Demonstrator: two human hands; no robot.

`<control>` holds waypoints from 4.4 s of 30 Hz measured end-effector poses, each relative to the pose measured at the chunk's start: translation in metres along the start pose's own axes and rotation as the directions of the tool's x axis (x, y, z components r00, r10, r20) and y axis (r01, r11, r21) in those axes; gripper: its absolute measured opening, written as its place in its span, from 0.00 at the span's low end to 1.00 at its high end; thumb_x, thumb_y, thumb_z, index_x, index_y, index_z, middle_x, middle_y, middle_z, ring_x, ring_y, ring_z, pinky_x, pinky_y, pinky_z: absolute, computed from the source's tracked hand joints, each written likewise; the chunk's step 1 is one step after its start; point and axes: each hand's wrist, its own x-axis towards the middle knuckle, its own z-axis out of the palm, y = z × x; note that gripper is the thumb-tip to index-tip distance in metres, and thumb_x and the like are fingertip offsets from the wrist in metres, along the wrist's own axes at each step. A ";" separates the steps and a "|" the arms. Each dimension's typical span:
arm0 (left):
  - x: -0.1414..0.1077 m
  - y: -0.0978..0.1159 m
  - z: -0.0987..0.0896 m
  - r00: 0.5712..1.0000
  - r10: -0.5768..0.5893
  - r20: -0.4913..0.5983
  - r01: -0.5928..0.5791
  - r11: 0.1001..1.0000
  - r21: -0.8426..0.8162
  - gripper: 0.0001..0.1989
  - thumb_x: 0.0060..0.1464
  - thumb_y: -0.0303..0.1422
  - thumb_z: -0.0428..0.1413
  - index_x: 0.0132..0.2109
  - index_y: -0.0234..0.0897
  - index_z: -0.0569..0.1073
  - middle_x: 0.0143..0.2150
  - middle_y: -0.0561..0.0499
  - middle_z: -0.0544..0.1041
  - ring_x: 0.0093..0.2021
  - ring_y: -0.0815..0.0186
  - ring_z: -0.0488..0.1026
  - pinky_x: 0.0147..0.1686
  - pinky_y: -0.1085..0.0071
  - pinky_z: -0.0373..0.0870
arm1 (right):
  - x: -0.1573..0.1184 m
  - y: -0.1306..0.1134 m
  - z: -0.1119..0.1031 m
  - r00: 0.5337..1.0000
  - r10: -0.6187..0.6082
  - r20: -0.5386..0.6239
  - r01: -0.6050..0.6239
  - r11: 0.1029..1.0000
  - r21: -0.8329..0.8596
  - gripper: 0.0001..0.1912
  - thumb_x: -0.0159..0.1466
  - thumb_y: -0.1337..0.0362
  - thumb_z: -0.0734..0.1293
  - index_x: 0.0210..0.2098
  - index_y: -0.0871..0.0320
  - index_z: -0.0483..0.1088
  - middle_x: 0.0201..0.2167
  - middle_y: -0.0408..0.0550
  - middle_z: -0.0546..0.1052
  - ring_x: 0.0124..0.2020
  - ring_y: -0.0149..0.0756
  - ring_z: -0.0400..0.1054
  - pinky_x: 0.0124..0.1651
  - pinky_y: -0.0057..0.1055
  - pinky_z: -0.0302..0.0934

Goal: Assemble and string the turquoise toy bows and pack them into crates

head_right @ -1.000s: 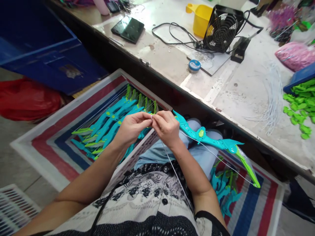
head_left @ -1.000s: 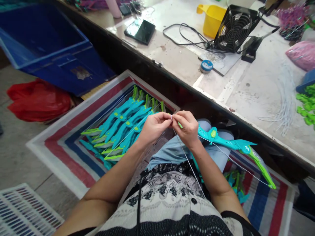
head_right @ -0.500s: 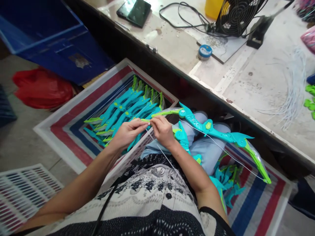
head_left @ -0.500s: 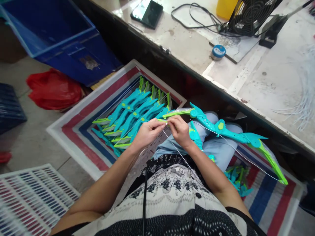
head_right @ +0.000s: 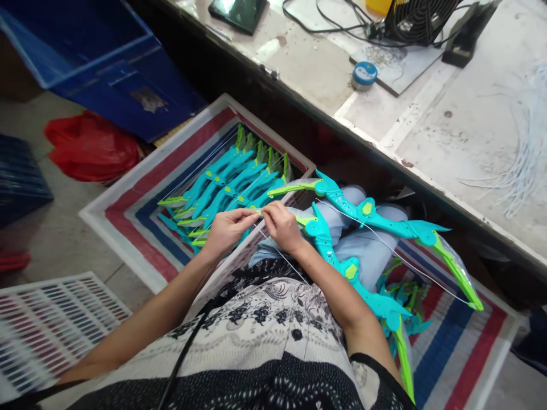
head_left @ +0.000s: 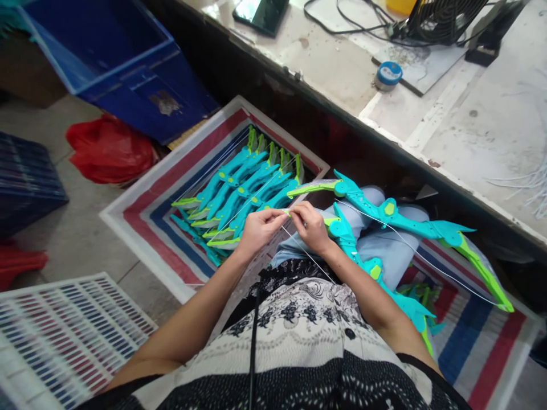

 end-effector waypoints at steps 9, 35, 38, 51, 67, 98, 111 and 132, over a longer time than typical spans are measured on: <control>0.002 0.006 0.000 0.999 -0.025 0.047 0.024 1.000 0.012 0.16 0.43 0.44 0.63 0.34 0.36 0.84 0.35 0.46 0.83 0.36 0.59 0.78 0.39 0.68 0.73 | 0.010 0.009 -0.015 0.987 -0.066 0.147 0.043 0.988 0.150 0.12 0.70 0.59 0.64 0.44 0.57 0.77 0.39 0.49 0.80 0.41 0.32 0.74 0.46 0.30 0.69; 0.023 0.029 -0.047 0.944 0.328 -0.030 -0.258 0.793 0.552 0.17 0.55 0.49 0.57 0.32 0.42 0.80 0.34 0.45 0.80 0.40 0.52 0.76 0.42 0.57 0.72 | -0.073 0.066 -0.185 0.901 0.423 -0.101 -0.296 0.424 -0.856 0.37 0.65 0.45 0.64 0.66 0.61 0.61 0.63 0.65 0.65 0.65 0.61 0.53 0.66 0.65 0.39; 0.044 0.056 0.029 0.851 0.258 0.456 -0.499 0.668 0.552 0.14 0.59 0.40 0.54 0.44 0.39 0.81 0.39 0.45 0.81 0.40 0.56 0.78 0.43 0.62 0.73 | -0.071 0.073 -0.186 0.867 0.497 -0.036 -0.281 0.428 -0.859 0.42 0.65 0.44 0.65 0.69 0.62 0.56 0.63 0.67 0.64 0.63 0.59 0.57 0.66 0.64 0.41; 0.105 0.048 0.132 0.617 0.004 0.787 -0.542 0.728 0.421 0.15 0.56 0.39 0.53 0.28 0.34 0.76 0.46 0.40 0.80 0.45 0.55 0.76 0.44 0.62 0.73 | -0.068 0.064 -0.191 0.781 0.623 -0.040 -0.340 0.370 -0.865 0.46 0.65 0.35 0.57 0.71 0.59 0.53 0.50 0.64 0.72 0.50 0.55 0.64 0.57 0.50 0.48; 0.034 0.082 0.130 0.784 -0.001 0.620 0.422 0.734 -0.532 0.38 0.42 0.42 0.71 0.59 0.41 0.68 0.29 0.55 0.79 0.32 0.65 0.78 0.41 0.66 0.75 | -0.056 0.065 -0.253 0.745 0.593 0.305 -0.366 0.746 -0.557 0.51 0.57 0.35 0.68 0.72 0.51 0.53 0.72 0.57 0.56 0.71 0.51 0.52 0.67 0.48 0.55; 0.132 0.086 0.085 0.986 0.087 -0.145 -0.122 0.958 -0.258 0.12 0.39 0.39 0.67 0.29 0.34 0.80 0.20 0.54 0.72 0.23 0.71 0.66 0.21 0.75 0.58 | -0.052 0.067 -0.221 0.806 0.566 0.173 -0.523 0.818 -0.239 0.27 0.62 0.59 0.67 0.60 0.52 0.72 0.54 0.45 0.78 0.52 0.46 0.76 0.55 0.38 0.70; 0.134 0.084 0.093 0.977 0.071 -0.203 -0.140 0.927 -0.347 0.10 0.40 0.36 0.66 0.28 0.34 0.80 0.21 0.54 0.72 0.24 0.72 0.66 0.24 0.76 0.60 | -0.053 0.066 -0.220 0.804 0.574 0.159 -0.534 0.813 -0.232 0.27 0.62 0.57 0.67 0.60 0.52 0.72 0.55 0.46 0.78 0.53 0.47 0.75 0.58 0.41 0.69; 0.128 0.059 0.082 0.982 0.155 0.109 -0.081 0.861 -0.503 0.27 0.41 0.47 0.70 0.43 0.33 0.74 0.16 0.58 0.68 0.16 0.75 0.57 0.18 0.78 0.50 | -0.059 0.049 -0.197 0.947 0.306 0.099 -0.170 0.738 -0.653 0.23 0.70 0.52 0.60 0.60 0.54 0.72 0.45 0.56 0.77 0.45 0.45 0.71 0.47 0.41 0.69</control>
